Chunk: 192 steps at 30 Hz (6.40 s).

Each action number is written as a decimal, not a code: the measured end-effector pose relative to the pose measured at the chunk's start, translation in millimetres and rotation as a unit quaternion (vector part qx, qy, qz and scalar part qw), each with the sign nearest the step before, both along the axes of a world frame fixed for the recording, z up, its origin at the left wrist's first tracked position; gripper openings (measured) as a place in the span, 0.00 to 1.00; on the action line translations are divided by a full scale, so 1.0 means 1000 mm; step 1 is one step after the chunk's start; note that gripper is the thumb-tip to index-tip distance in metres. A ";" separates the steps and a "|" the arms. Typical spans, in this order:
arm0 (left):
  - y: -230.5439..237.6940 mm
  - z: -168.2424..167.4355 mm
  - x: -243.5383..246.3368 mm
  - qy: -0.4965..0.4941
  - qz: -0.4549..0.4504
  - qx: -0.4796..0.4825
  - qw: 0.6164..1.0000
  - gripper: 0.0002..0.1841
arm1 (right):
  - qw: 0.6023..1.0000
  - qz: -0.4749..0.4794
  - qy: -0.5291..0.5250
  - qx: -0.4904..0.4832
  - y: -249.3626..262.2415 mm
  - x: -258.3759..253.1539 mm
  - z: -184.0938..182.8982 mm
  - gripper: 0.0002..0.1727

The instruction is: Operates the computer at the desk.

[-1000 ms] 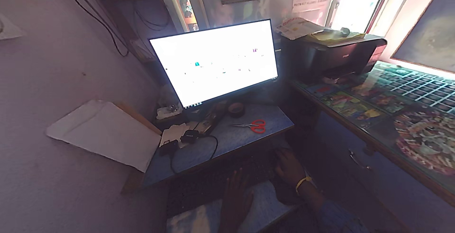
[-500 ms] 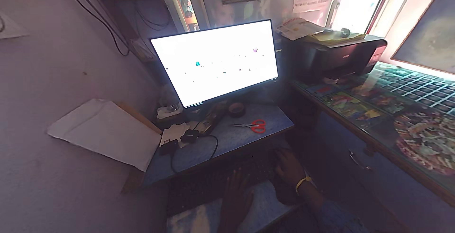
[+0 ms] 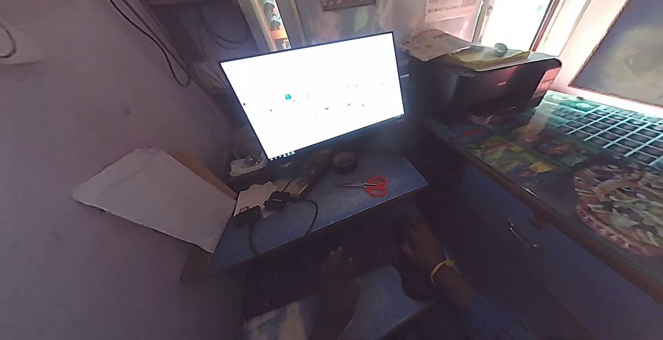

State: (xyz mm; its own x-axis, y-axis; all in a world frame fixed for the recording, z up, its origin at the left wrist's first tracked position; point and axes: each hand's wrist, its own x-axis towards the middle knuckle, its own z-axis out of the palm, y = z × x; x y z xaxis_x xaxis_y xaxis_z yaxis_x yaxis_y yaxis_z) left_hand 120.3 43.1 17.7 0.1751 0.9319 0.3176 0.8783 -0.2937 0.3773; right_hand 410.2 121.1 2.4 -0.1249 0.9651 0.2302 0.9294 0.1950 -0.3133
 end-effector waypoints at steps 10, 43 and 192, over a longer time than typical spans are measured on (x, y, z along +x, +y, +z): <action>-0.039 -0.011 -0.118 0.055 0.275 -0.038 0.959 0.30 | 1.000 -0.002 0.004 -0.017 0.006 -0.002 -0.002 0.30; -0.021 0.006 -0.099 0.100 0.284 -0.141 0.943 0.35 | 0.998 -0.006 0.025 -0.056 -0.005 -0.002 0.009 0.32; 0.008 -0.036 0.012 -0.004 -0.016 0.061 0.998 0.22 | 1.000 -0.006 -0.024 0.007 -0.002 -0.004 0.002 0.32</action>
State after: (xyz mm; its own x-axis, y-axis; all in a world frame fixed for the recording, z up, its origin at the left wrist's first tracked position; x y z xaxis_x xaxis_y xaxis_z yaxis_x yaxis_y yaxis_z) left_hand 131.8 50.9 -18.0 0.2015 0.8803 0.4295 0.8651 -0.3656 0.3434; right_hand 406.3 119.3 4.3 -0.1249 0.9631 0.2383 0.9457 0.1882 -0.2652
